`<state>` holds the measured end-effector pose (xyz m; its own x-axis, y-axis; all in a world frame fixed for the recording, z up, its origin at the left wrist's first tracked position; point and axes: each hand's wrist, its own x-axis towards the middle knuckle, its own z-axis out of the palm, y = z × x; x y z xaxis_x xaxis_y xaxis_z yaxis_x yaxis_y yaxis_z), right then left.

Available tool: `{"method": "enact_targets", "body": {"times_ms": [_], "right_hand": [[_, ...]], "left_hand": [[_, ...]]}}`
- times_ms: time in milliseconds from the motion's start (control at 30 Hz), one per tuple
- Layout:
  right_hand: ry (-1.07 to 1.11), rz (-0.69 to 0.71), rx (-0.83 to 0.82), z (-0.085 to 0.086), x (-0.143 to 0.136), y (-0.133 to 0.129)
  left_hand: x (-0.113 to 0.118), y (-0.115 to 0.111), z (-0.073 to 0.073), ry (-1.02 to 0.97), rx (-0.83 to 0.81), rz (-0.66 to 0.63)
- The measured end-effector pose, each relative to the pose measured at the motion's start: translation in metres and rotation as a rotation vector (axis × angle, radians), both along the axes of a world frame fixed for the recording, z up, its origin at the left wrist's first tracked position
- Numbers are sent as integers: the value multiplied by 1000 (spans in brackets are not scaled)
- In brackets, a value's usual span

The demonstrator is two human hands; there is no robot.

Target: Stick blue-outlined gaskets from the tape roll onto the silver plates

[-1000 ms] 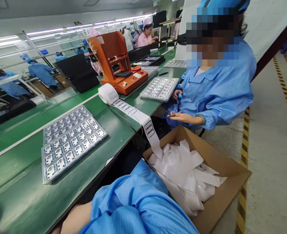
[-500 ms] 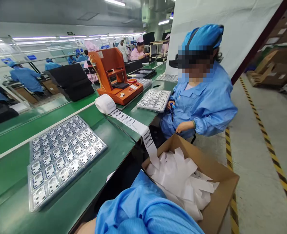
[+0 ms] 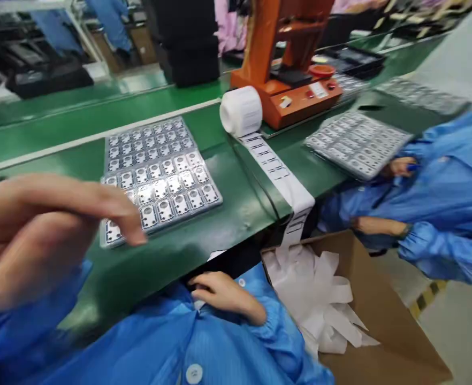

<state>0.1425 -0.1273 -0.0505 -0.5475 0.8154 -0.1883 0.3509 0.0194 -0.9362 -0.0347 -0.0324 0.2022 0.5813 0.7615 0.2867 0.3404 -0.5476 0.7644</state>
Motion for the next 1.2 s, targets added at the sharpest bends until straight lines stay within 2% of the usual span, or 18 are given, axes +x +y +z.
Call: {"method": "enact_targets", "body": {"times_ms": [33, 67, 100, 200, 267, 300, 333, 367, 400, 500, 567, 667, 733, 867, 933, 1067, 1200], "right_hand": [[0, -112, -43, -4, 17, -6], [3, -220, -77, -7, 35, -13], [-3, -286, -97, -10, 54, -20], [-12, -589, -140, -20, 109, -35], [-18, -793, -125, -30, 144, -39], [-18, -904, -116, -35, 160, -39], [-3, -1042, -104, -40, 175, -39], [77, -1258, -85, -46, 189, -38], [102, -1387, -60, -51, 202, -36], [119, -1634, -14, -72, 231, -28], [135, -1725, -3, -88, 244, -17], [187, -1721, 35, -103, 256, 7], [249, -1610, 20, -103, 262, 19], [341, -1304, -116, -82, 275, 22], [353, -1212, -156, -67, 281, 14], [374, -1193, -110, -44, 286, -2], [409, -1248, 18, -21, 280, -2]], "left_hand": [[13, 6, -5, -19, -14, -156], [27, 11, -17, -4, -26, -280], [41, 15, -35, 83, -19, -376], [80, 21, -109, 352, 129, -636], [99, 19, -157, 420, 273, -717], [106, 18, -176, 423, 340, -700], [111, 16, -192, 434, 399, -681], [115, 14, -203, 452, 450, -659], [118, 13, -211, 476, 494, -645], [121, 16, -219, 540, 559, -669], [121, 19, -219, 541, 554, -685], [122, 22, -217, 521, 518, -678], [122, 22, -216, 512, 493, -677], [120, 23, -212, 440, 451, -659], [120, 23, -208, 375, 422, -636], [135, 20, -200, 196, 264, -602], [185, 17, -201, 143, -50, -584]]}}
